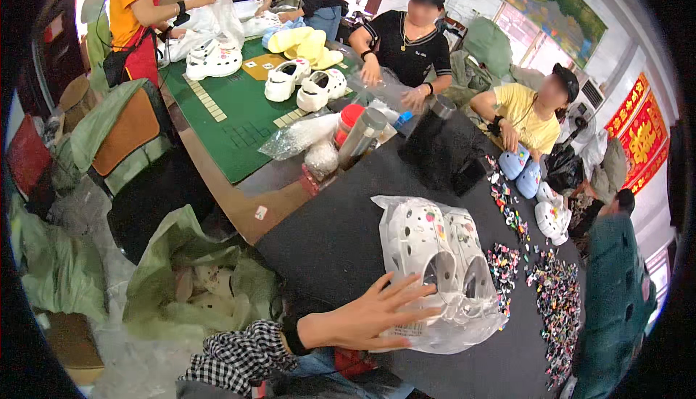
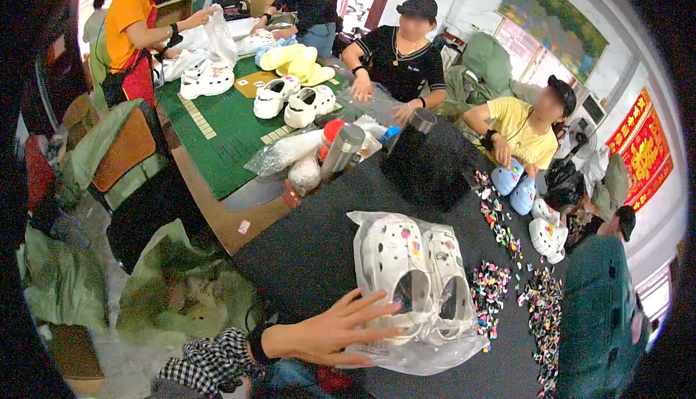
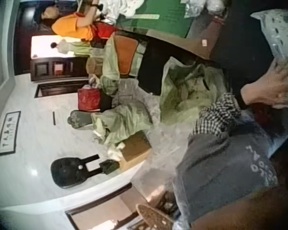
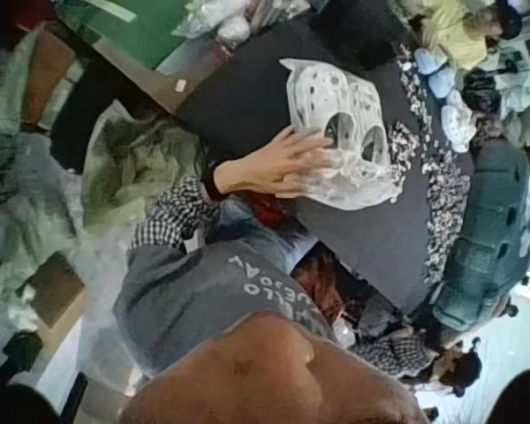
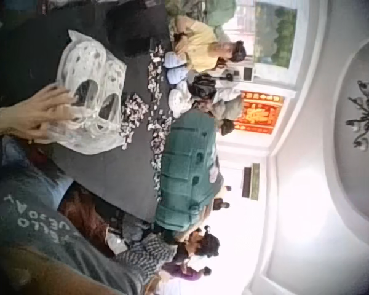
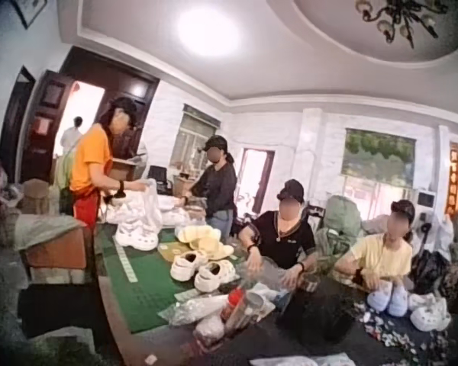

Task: Attaching decorative charms to the holes of foam clogs.

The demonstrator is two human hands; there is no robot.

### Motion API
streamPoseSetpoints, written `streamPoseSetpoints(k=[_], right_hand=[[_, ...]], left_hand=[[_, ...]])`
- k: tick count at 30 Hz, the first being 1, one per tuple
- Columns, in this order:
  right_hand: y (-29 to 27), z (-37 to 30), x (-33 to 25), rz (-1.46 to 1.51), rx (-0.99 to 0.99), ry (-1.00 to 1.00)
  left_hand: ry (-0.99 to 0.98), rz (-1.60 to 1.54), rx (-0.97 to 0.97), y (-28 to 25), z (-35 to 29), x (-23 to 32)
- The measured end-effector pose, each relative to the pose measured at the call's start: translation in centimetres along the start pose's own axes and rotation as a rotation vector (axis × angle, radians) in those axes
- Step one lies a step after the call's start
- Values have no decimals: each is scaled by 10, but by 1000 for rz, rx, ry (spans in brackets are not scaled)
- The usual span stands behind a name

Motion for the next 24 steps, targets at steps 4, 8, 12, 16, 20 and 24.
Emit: streamPoseSetpoints(k=[4, 8, 12, 16, 20, 24], right_hand=[[66, 64, -76, 263, -199, -24], [143, 162, -180, 542, -391, -42], [234, 264, -282, 836, -635, -62], [341, 296, -372, 1139, -840, 19], [458, 361, -427, 295, -321, -966], [608, 408, -451, 647, -165, -328]], left_hand=[[-114, 94, 281, -31, -29, -33], [-276, 147, 507, -36, -39, -56], [-299, 143, 536, -35, -49, -77], [-345, 56, 493, -21, -53, -96], [-319, 99, 474, -21, -68, -92], [-279, 134, 282, -39, -58, -79]])
Point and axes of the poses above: each hand's wrist, its own z-axis towards the middle knuckle, its own y-axis out of the palm, x = y × z, the point moved 3 cm from there along z, towards the middle knuckle, and after that the axes turned 3 degrees about x, right-handed, at the moved point
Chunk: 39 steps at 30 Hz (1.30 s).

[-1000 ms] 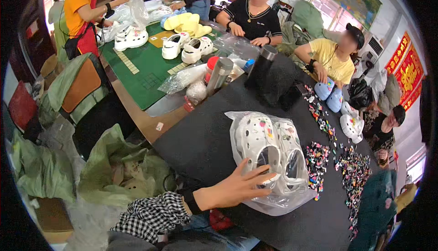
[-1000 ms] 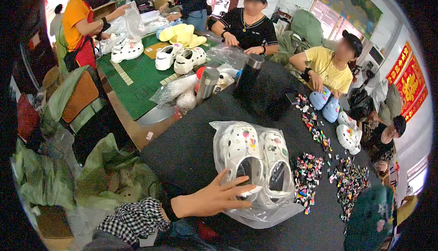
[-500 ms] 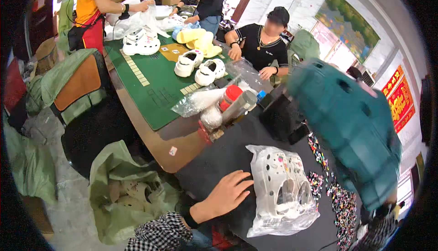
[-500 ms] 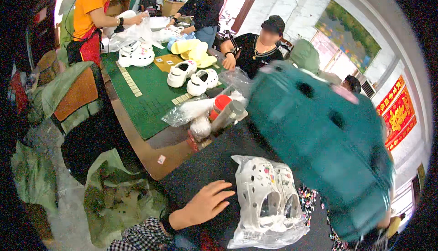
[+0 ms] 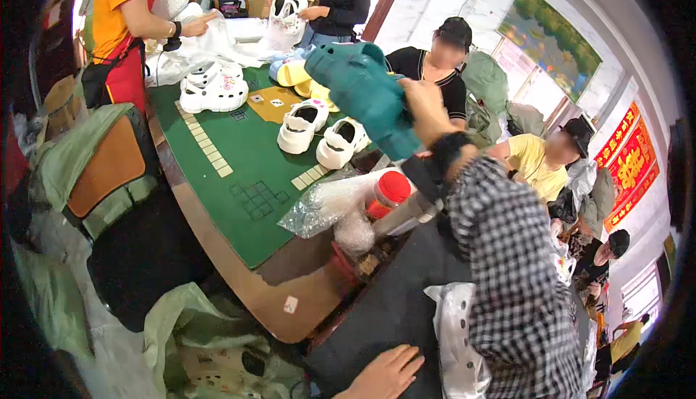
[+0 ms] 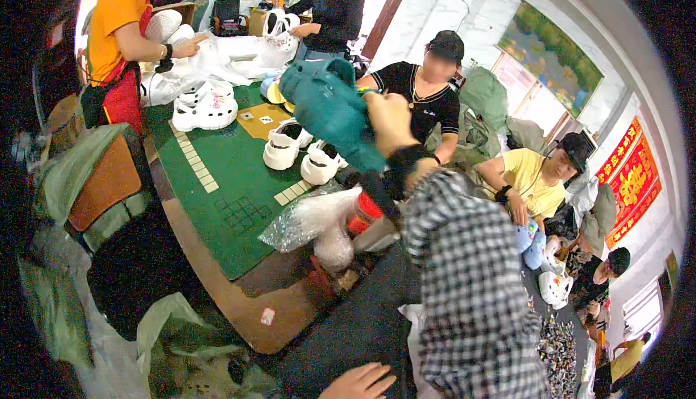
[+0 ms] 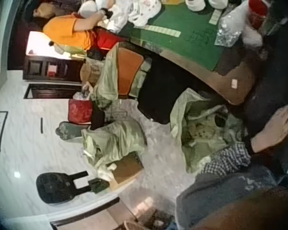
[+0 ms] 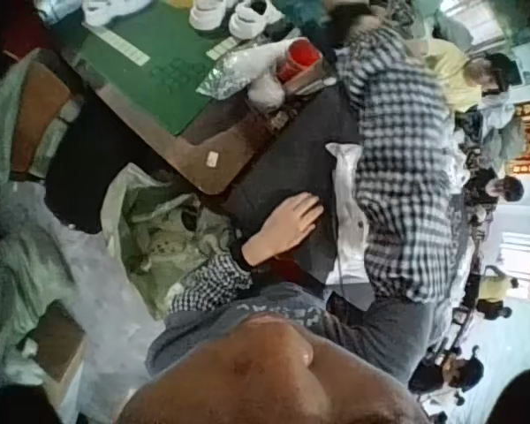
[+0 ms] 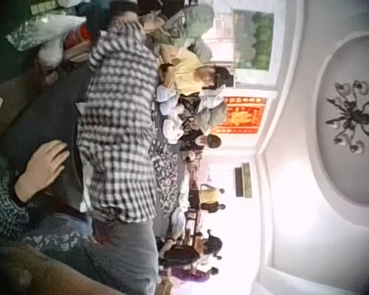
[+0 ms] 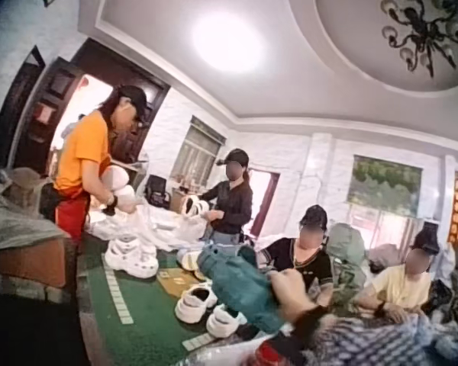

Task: Attaching decorative charms to the holes of foam clogs.

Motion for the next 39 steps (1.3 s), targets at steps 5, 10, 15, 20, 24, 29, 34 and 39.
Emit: streamPoseSetpoints(k=[5, 10, 15, 20, 24, 29, 34, 39], right_hand=[[144, -40, 31, 22, 83, 404], [182, -72, 83, -75, 51, 223], [142, -53, 70, 12, -459, 529], [27, -59, -32, -9, -718, -231], [-64, -76, -69, 36, -643, -215], [-171, -126, -103, 204, -617, 85], [-233, -191, -99, 67, -715, 106], [-196, -226, -114, 235, -870, -152]], left_hand=[[-196, -185, 51, 8, -12, -14], [-152, -327, -12, 17, -17, -15], [-101, -14, -96, -5, 4, -12], [-159, -96, -31, 8, -9, -14], [-80, -52, 26, 11, -8, -19], [-112, -105, 192, 5, -8, -17], [-246, -7, 641, -46, -18, -9], [-526, 250, 888, -84, -54, -43]])
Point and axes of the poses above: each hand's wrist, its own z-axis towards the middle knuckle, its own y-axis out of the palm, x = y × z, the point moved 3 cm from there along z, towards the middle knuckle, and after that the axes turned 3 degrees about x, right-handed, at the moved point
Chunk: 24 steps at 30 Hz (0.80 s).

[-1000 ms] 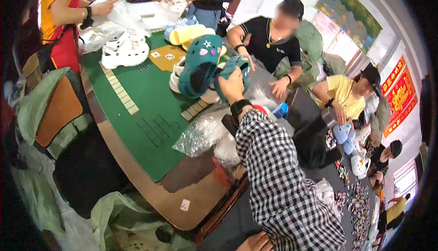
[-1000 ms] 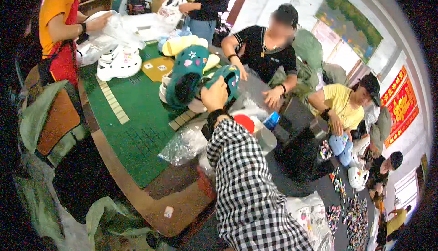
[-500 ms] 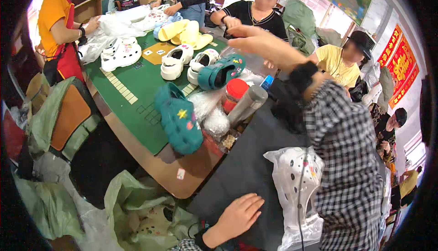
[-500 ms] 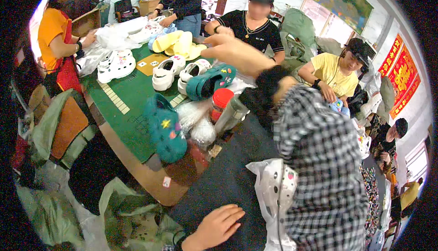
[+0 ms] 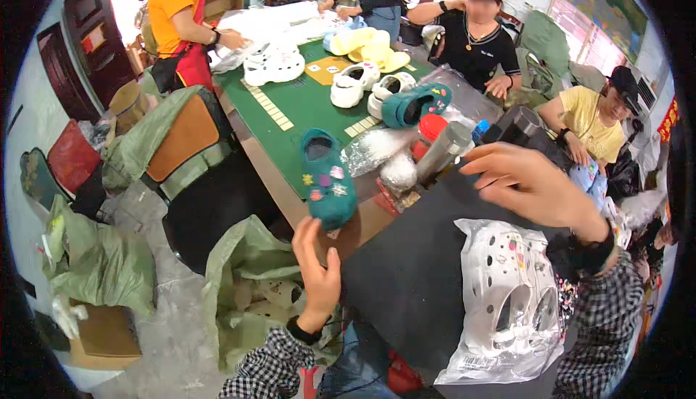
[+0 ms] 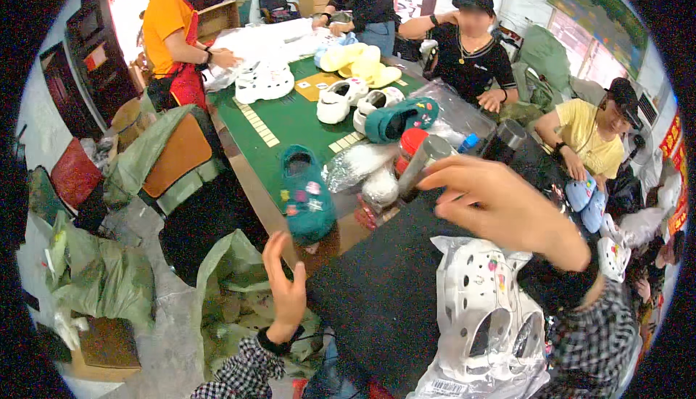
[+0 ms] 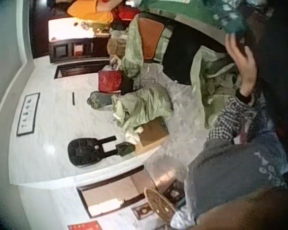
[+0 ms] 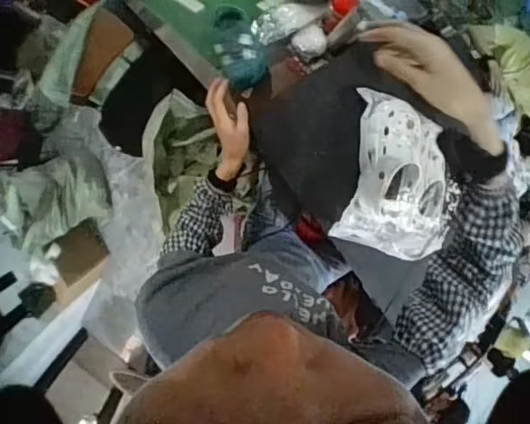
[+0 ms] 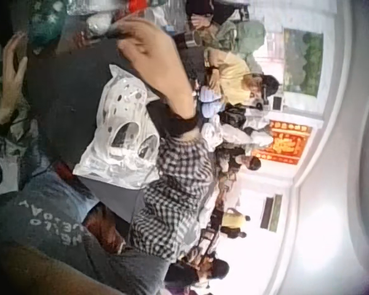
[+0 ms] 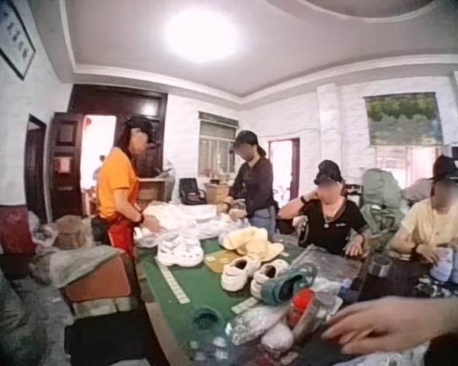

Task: Attaching decorative charms to the holes of foam clogs.

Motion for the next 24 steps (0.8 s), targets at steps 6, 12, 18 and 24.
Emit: streamPoseSetpoints(k=[6, 12, 18, 24], right_hand=[[87, 97, 24, -292, -177, -296], [179, 198, 89, -444, -103, -162], [217, 241, 102, -296, -318, 20], [98, 280, 132, 25, 284, 151]], left_hand=[[-104, 25, -165, 10, 19, -66], [-157, -131, -256, 31, 13, -41], [112, 91, -423, 8, 4, 32], [365, 2, -448, 35, 1, 66]])
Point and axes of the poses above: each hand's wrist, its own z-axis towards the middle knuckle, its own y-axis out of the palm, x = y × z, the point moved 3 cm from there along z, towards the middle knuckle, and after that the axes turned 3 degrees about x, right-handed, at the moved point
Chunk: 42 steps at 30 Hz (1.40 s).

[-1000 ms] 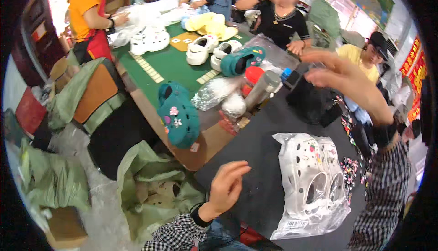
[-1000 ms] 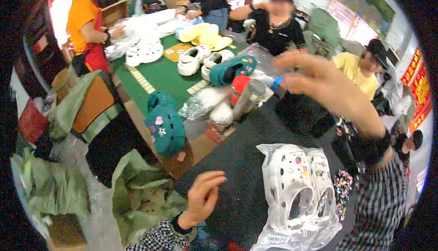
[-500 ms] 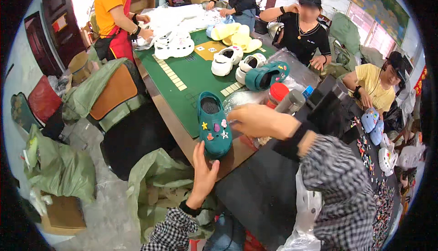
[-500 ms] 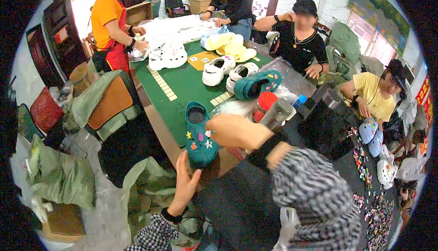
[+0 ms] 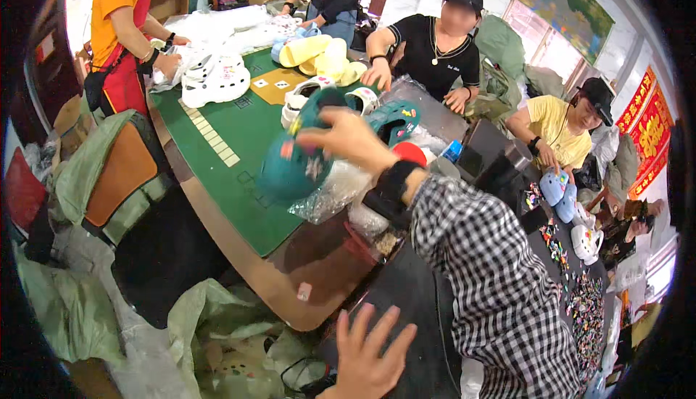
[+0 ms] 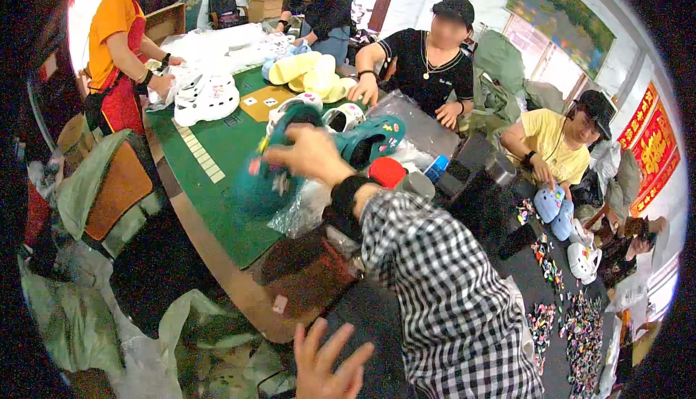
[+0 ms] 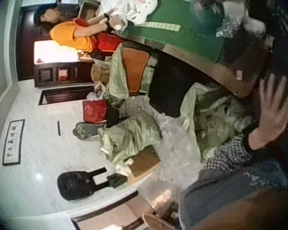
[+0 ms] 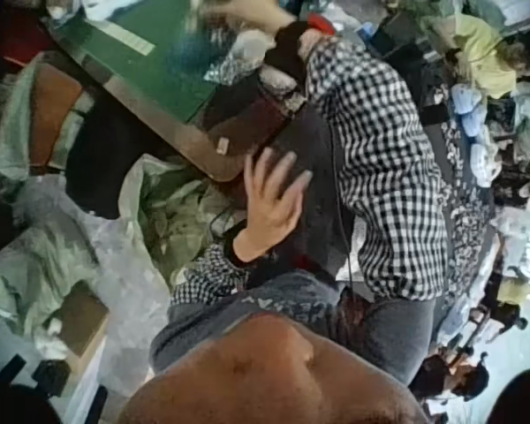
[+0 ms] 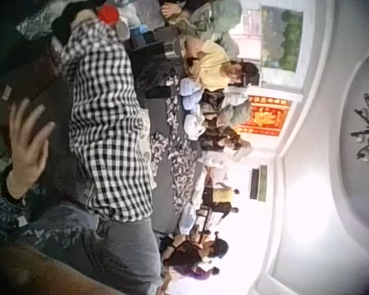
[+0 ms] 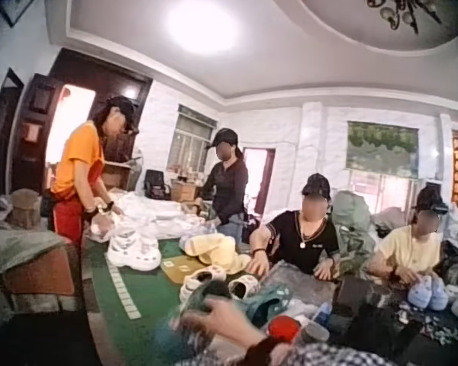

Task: Attaching decorative charms to the holes of foam clogs.

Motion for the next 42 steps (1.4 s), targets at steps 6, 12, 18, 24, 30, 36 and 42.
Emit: streamPoseSetpoints(k=[6, 12, 18, 24, 30, 36, 42], right_hand=[[-72, 92, 58, -257, 306, -61], [-30, 63, 93, -224, -181, 29], [-99, 2, 43, -141, -215, -59], [-207, -135, -42, -184, -271, -117], [-268, -344, -87, -90, -258, 341], [-261, -515, -83, -273, -239, 282], [-219, -616, -67, -17, -106, 334]], left_hand=[[-47, -133, -196, 35, -5, -14], [-127, -151, -209, 36, -11, -23], [-97, -190, -151, 43, -10, -21], [-44, -89, -128, 46, -17, -25], [14, -40, -126, 48, -10, -22], [-86, -153, -226, 52, -21, 4], [32, -355, -340, 53, -52, 105]])
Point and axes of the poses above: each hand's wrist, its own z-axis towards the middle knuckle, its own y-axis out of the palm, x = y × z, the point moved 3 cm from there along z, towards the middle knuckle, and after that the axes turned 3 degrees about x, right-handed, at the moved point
